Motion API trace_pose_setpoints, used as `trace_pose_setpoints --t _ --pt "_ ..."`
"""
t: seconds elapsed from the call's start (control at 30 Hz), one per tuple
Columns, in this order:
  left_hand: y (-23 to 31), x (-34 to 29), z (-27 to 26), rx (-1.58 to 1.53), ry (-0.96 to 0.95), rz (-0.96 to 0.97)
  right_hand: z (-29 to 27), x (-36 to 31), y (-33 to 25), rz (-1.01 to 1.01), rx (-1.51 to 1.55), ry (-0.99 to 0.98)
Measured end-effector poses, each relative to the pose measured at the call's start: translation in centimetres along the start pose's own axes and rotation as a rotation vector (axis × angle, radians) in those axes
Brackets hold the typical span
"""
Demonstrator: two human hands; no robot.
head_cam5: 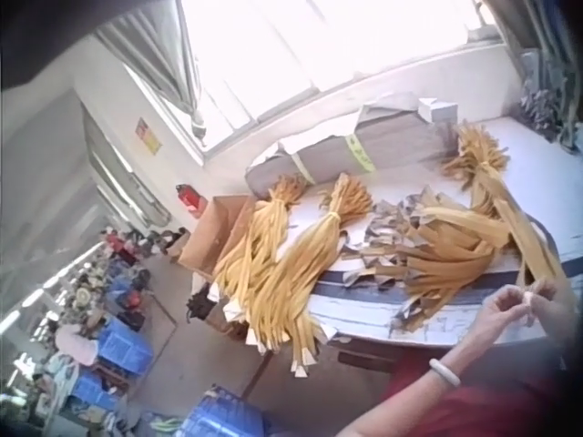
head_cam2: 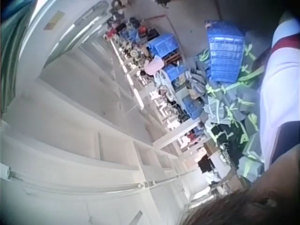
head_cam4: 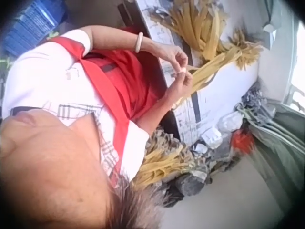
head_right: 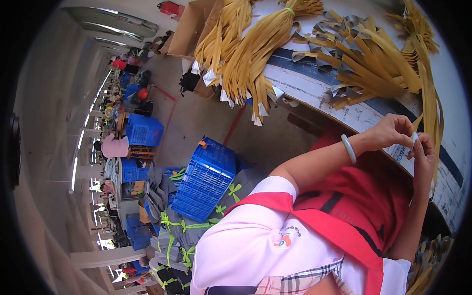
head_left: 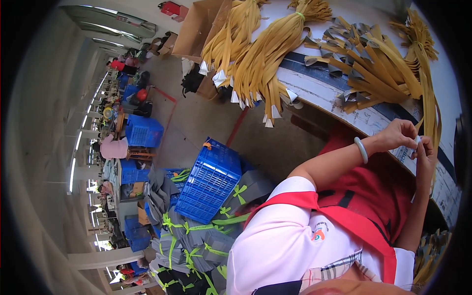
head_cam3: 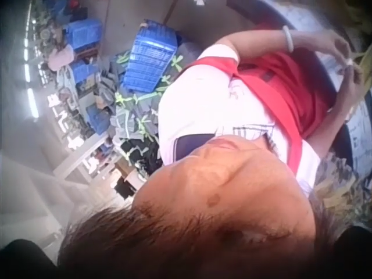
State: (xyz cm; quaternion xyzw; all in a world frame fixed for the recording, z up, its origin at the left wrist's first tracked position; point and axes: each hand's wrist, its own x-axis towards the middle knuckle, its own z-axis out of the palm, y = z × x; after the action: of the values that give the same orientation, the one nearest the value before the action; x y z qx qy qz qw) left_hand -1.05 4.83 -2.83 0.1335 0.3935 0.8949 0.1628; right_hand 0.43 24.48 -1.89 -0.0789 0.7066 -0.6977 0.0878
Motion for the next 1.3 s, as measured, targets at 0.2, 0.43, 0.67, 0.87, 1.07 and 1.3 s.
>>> trace_pose_setpoints --t 0.2,0.43,0.67,0.87,1.07,1.3 --pt "0.0 -0.6 -1.3 0.193 -0.066 -0.121 -0.4 -0.2 0.2 0.145 0.024 -0.131" --pt "1.0 -1.9 -1.3 0.212 -0.124 -0.126 0.5 -0.9 -2.5 0.102 -0.062 -0.188" --pt "-0.3 -3.6 0.4 0.811 0.184 0.277 2.7 -1.7 -1.2 -0.056 -0.342 -0.008" --pt "2.8 -3.7 4.1 0.322 0.303 0.274 1.7 -1.3 0.7 -0.295 -0.148 0.144" --pt "1.8 -3.4 0.0 0.828 0.029 0.460 2.8 -1.5 -0.4 -0.104 -0.115 0.091" --pt "1.3 -4.2 0.4 1.159 0.006 0.453 0.6 -1.8 0.5 0.005 -0.112 -0.034"
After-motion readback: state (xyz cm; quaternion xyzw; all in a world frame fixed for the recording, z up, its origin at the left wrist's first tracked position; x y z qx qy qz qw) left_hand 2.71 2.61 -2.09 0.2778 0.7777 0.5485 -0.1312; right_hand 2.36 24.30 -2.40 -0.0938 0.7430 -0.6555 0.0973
